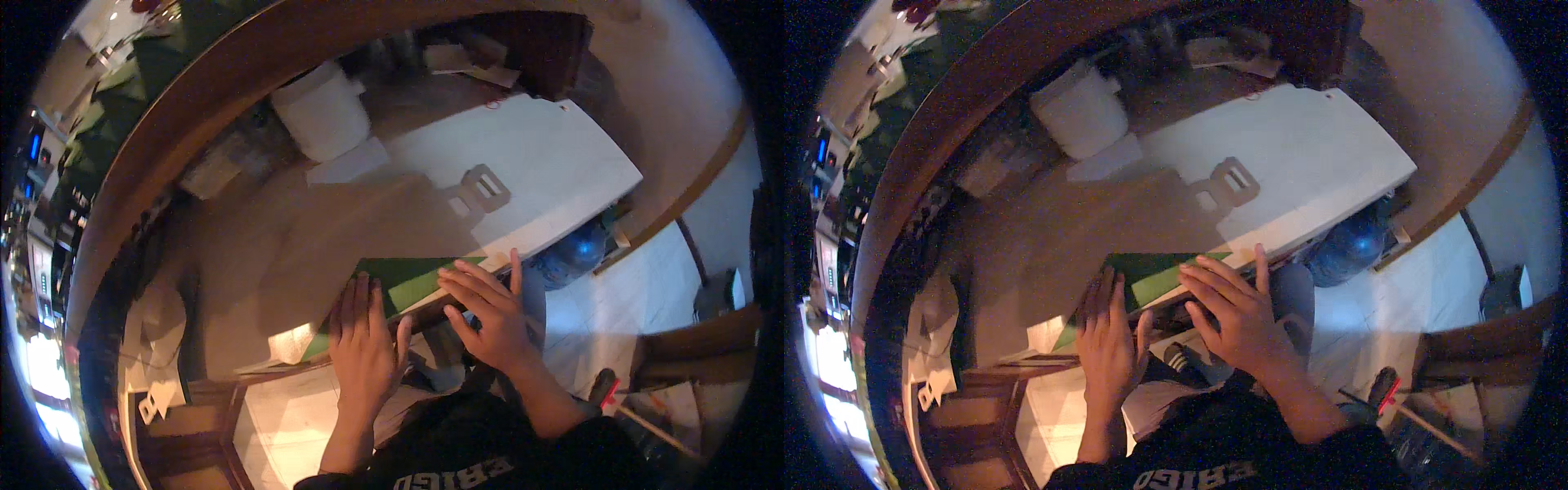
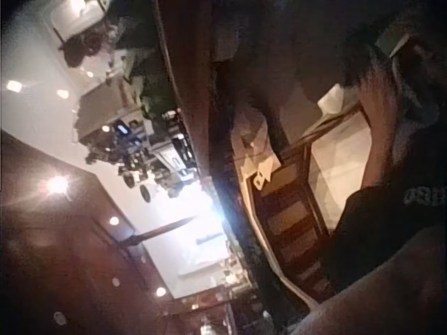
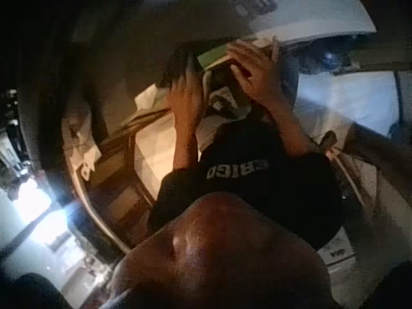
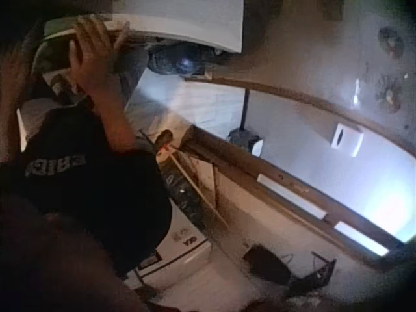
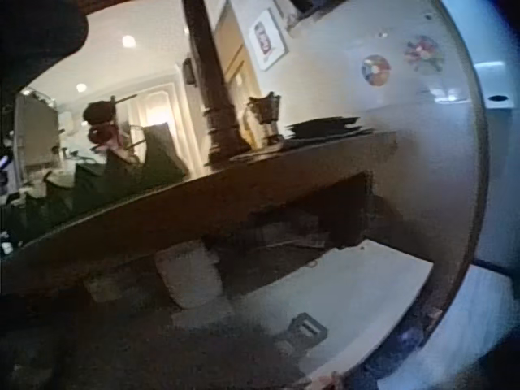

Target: The person assembles a paper food box by hand on a counter, folding the side tabs and base to create a secure container, and then places it on a shelf.

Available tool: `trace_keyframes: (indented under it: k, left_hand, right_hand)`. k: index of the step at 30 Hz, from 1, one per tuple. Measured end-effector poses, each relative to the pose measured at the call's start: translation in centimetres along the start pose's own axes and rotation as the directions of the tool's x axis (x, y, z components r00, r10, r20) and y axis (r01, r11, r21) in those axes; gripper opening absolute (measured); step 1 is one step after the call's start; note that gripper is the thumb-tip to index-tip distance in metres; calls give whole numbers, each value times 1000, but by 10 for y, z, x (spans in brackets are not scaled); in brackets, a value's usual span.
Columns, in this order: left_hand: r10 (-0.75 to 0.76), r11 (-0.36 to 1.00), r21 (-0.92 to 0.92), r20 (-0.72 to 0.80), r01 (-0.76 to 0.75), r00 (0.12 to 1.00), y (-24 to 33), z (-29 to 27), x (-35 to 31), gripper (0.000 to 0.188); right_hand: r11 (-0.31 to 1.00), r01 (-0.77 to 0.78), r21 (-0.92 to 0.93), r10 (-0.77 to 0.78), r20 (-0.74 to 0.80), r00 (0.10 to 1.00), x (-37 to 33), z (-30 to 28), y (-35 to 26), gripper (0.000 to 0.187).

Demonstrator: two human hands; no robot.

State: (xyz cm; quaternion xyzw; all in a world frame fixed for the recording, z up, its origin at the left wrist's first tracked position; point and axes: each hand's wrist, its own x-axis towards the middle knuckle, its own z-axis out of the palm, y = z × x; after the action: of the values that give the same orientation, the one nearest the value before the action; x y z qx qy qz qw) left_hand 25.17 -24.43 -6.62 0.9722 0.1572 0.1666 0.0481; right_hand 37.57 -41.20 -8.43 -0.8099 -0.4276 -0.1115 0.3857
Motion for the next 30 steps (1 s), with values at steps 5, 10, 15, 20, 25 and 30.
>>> trace_keyframes:
  k: [5, 10, 15, 20, 25, 30]
  left_hand:
    - [24, 999, 28, -26, -23, 999, -4, 2, 9, 67]
    - [-11, 1000, 6, -17, 11, 1000, 6, 10, 11, 72]
    - [72, 981, 180, -7, -70, 997, 38, 25, 14, 68]
    - [65, 996, -46, -119, -71, 991, 21, 37, -6, 70]
    - [-191, 981, -39, -128, 187, 973, -14, 24, -52, 82]
    - [-295, 948, 60, -196, 312, 935, -37, 18, -76, 83]
  right_hand:
    - [994, 6, -110, 2, 81, 997, 0, -3, -13, 40]
    - [990, 34, -137, -18, 119, 993, 4, 0, -16, 45]
    - [982, 44, -185, -13, 164, 986, 7, 5, -16, 48]
    - [981, 26, -193, 1, 137, 991, 6, 9, -17, 48]
    - [983, 14, -185, 12, 140, 990, 6, 11, -18, 45]
    - [981, 14, -193, 15, 147, 989, 6, 10, -20, 48]
